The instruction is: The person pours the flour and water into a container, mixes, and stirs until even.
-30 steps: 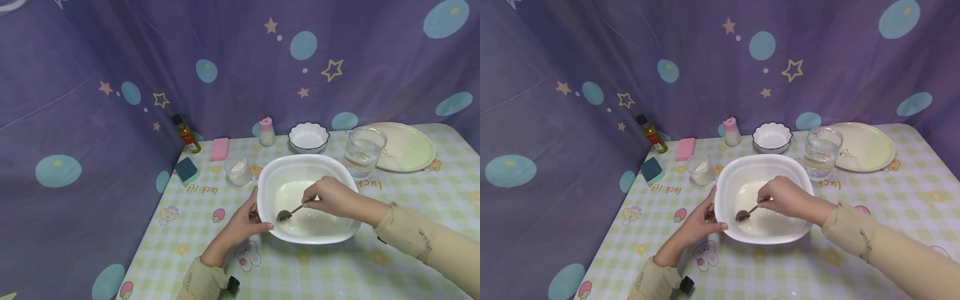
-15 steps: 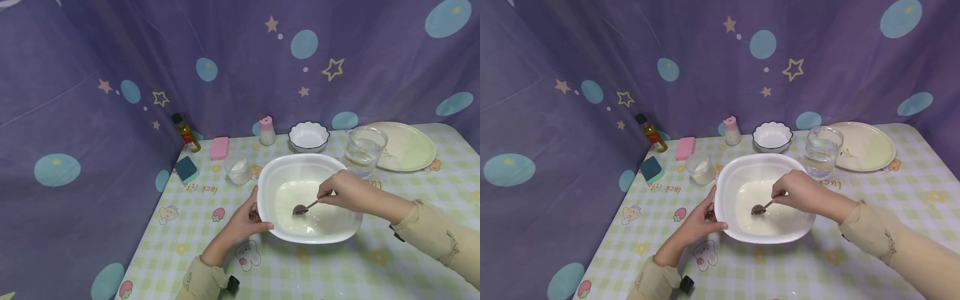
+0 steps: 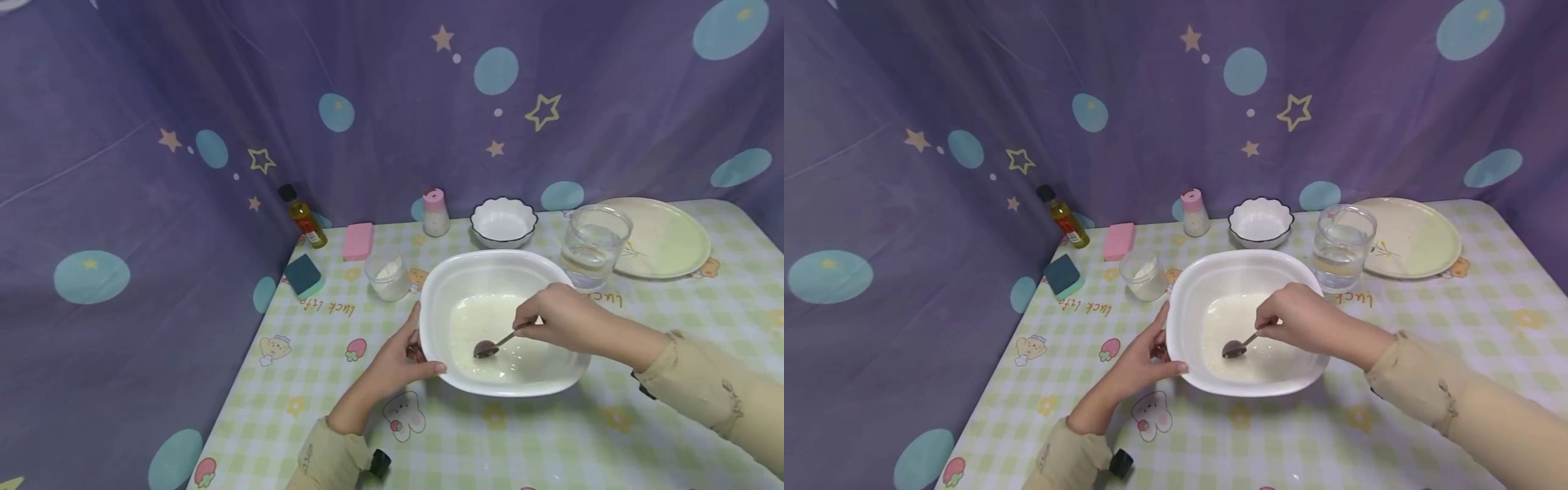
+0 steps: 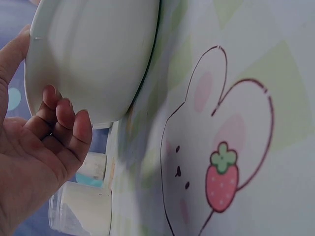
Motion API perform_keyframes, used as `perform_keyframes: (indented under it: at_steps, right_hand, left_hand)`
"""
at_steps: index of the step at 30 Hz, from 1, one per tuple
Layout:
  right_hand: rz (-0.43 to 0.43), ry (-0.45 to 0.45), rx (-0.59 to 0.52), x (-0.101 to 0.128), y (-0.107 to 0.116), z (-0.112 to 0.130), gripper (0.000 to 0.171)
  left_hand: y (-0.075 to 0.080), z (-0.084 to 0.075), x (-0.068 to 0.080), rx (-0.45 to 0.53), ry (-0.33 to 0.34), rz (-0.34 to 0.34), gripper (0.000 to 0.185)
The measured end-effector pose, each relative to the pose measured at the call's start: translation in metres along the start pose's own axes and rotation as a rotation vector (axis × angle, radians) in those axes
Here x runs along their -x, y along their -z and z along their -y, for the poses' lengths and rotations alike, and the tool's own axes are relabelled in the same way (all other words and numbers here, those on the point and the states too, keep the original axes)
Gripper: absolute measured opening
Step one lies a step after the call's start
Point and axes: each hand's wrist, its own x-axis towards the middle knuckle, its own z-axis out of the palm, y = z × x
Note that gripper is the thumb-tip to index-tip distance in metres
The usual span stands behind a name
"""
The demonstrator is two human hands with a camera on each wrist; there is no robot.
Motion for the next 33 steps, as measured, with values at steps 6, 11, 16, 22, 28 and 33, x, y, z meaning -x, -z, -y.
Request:
perform_keyframes:
  at_steps: [6,11,16,22,28,33]
  right_hand:
    - [-0.066,-0.022,0.051,-0.008,-0.006,-0.007,0.015]
    - [-0.085,-0.111,0.09,-0.009,-0.002,-0.018,0.014]
    - [-0.092,-0.219,0.138,-0.004,0.01,-0.029,0.01]
    - [-0.058,-0.239,0.19,0.004,0.027,-0.031,0.012]
    - [0.011,-0.202,0.133,0.011,0.032,-0.024,0.014]
    - [-0.029,-0.162,0.149,0.01,0.022,-0.022,0.016]
  left_hand:
    - [0.0,0.0,0.0,0.0,0.004,0.003,0.107]
    - [0.0,0.0,0.0,0.009,0.009,0.008,0.107]
    - [0.0,0.0,0.0,0.018,0.004,0.005,0.106]
    - [0.0,0.0,0.0,0.03,0.007,0.014,0.107]
    - [0.001,-0.002,0.0,0.026,0.006,0.013,0.107]
    - [0.0,-0.001,-0.001,0.022,-0.002,0.015,0.106]
